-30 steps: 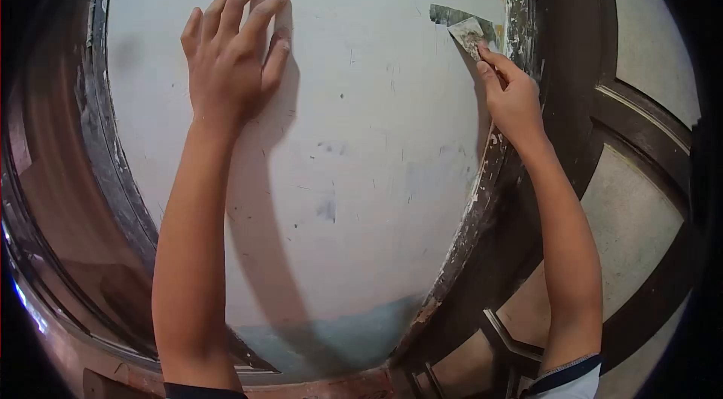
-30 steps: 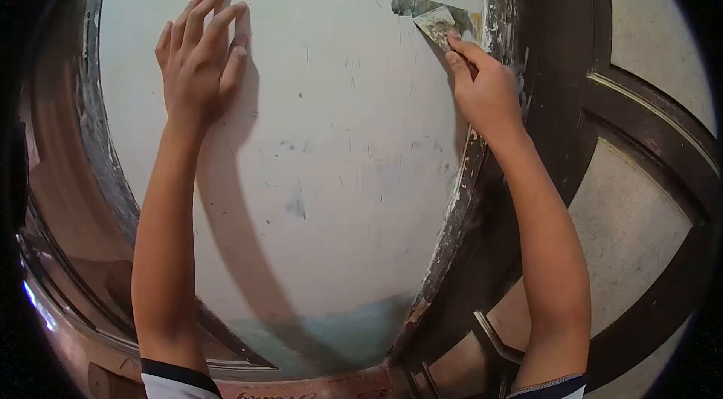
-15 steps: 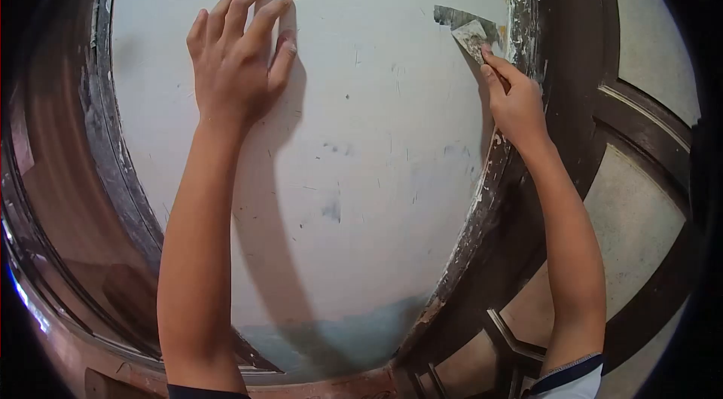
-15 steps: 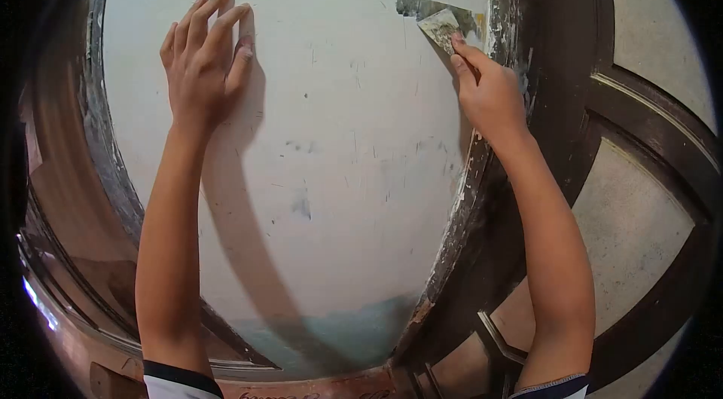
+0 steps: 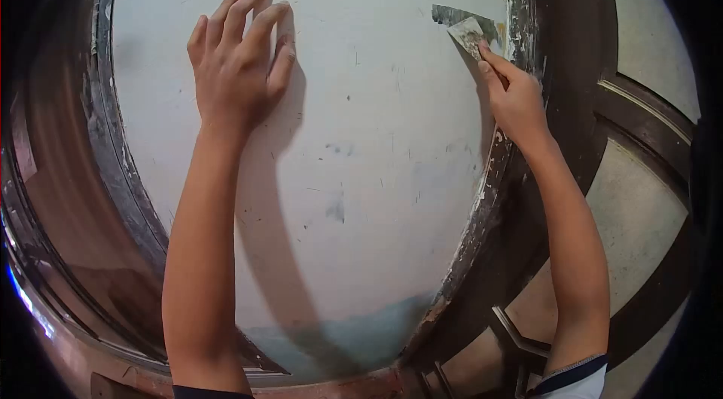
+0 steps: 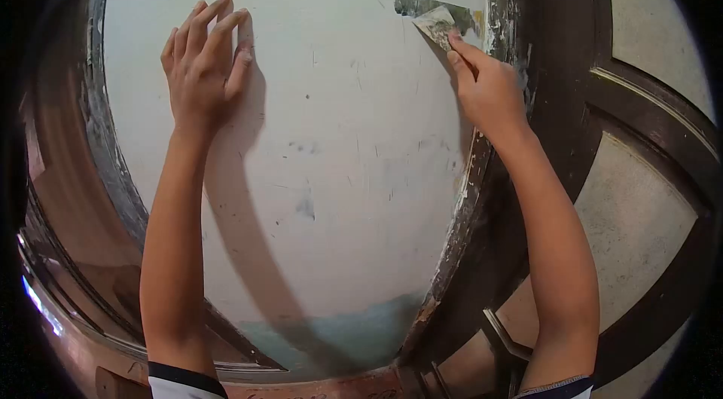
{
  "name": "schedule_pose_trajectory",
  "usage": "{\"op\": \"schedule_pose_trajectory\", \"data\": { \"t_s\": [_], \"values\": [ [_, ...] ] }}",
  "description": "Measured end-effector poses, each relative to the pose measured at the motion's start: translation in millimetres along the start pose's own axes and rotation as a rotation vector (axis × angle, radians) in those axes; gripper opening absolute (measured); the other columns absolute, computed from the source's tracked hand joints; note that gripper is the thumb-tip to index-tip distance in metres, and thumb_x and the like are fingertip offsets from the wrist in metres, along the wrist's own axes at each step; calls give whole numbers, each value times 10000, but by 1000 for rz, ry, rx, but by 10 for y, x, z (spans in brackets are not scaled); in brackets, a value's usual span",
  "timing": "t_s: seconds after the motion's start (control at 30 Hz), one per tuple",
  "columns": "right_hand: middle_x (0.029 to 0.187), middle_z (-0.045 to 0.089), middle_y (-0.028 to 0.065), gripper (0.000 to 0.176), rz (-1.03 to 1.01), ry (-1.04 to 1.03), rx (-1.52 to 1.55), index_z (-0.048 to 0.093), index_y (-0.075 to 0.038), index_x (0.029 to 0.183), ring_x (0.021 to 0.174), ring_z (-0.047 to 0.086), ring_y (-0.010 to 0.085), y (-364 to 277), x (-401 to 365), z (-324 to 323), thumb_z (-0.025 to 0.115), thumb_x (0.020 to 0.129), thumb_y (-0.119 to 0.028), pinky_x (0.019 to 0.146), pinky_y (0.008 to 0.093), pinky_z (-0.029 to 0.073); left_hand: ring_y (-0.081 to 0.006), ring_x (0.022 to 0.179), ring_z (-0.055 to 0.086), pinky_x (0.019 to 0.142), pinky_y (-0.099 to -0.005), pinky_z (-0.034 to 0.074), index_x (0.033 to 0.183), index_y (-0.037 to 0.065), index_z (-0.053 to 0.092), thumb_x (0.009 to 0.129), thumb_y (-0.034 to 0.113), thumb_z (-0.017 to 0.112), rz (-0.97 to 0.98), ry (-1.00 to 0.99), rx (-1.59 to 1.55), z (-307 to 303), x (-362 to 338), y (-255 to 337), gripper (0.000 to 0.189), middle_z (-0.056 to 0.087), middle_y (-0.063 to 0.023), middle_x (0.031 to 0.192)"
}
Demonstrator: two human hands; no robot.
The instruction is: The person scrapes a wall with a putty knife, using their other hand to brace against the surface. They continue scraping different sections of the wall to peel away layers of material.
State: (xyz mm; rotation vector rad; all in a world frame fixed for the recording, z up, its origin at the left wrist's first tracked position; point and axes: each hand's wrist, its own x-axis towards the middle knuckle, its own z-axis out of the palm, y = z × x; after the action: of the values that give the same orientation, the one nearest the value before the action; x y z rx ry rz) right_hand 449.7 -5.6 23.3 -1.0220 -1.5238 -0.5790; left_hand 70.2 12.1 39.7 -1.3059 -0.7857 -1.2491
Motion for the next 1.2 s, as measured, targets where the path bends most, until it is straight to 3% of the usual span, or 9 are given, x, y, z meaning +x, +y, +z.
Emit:
{"op": "schedule_pose_trajectory", "data": {
  "t_s": [0.17, 0.4, 0.67, 0.87, 0.97, 1.2],
  "values": [
    [845, 698, 239, 343, -12, -3, -32, 717, -119, 1335, 710, 643, 384, 15, 45, 35, 636, 1046, -284, 714, 398, 518, -239, 1492, 454, 1257, -495, 236, 1360, 293, 680, 911, 285, 662, -13, -5, -12, -17, -3, 20, 450, 572, 33, 1533],
    [973, 736, 235, 333, -9, -11, -19, 724, -151, 1336, 829, 703, 405, -71, 43, 10, 633, 1050, -298, 784, 414, 544, -228, 1490, 460, 1259, -486, 236, 1341, 279, 692, 911, 279, 662, -21, -4, -29, -34, -16, 9, 431, 572, 37, 1539],
    [918, 736, 222, 345, -16, 2, -85, 730, -166, 1327, 853, 707, 432, -125, -4, 9, 609, 1050, -331, 789, 445, 546, -227, 1495, 452, 1267, -480, 240, 1354, 290, 690, 900, 268, 673, -20, -6, -32, -31, -31, -1, 455, 567, 33, 1545],
    [933, 737, 277, 348, -10, -33, -115, 726, -174, 1314, 931, 706, 493, -168, -13, 19, 588, 1047, -349, 855, 531, 559, -234, 1489, 459, 1260, -483, 247, 1341, 280, 693, 906, 278, 667, -19, 0, -35, -25, -18, 9, 436, 574, 32, 1537],
    [944, 742, 270, 355, 130, -119, -245, 717, -178, 1317, 941, 699, 511, -439, -29, -46, 569, 1049, -358, 865, 554, 559, -238, 1490, 460, 1249, -487, 256, 1336, 270, 693, 914, 276, 661, -12, 15, -29, -17, -29, -10, 424, 577, 26, 1536],
    [986, 754, 245, 339, 128, -103, -257, 728, -174, 1276, 961, 702, 498, -498, -64, -35, 562, 1053, -367, 868, 570, 556, -243, 1484, 471, 1246, -484, 259, 1332, 251, 697, 922, 268, 656, 1, 26, -32, -25, -39, -14, 413, 583, 16, 1530]
  ]
}}
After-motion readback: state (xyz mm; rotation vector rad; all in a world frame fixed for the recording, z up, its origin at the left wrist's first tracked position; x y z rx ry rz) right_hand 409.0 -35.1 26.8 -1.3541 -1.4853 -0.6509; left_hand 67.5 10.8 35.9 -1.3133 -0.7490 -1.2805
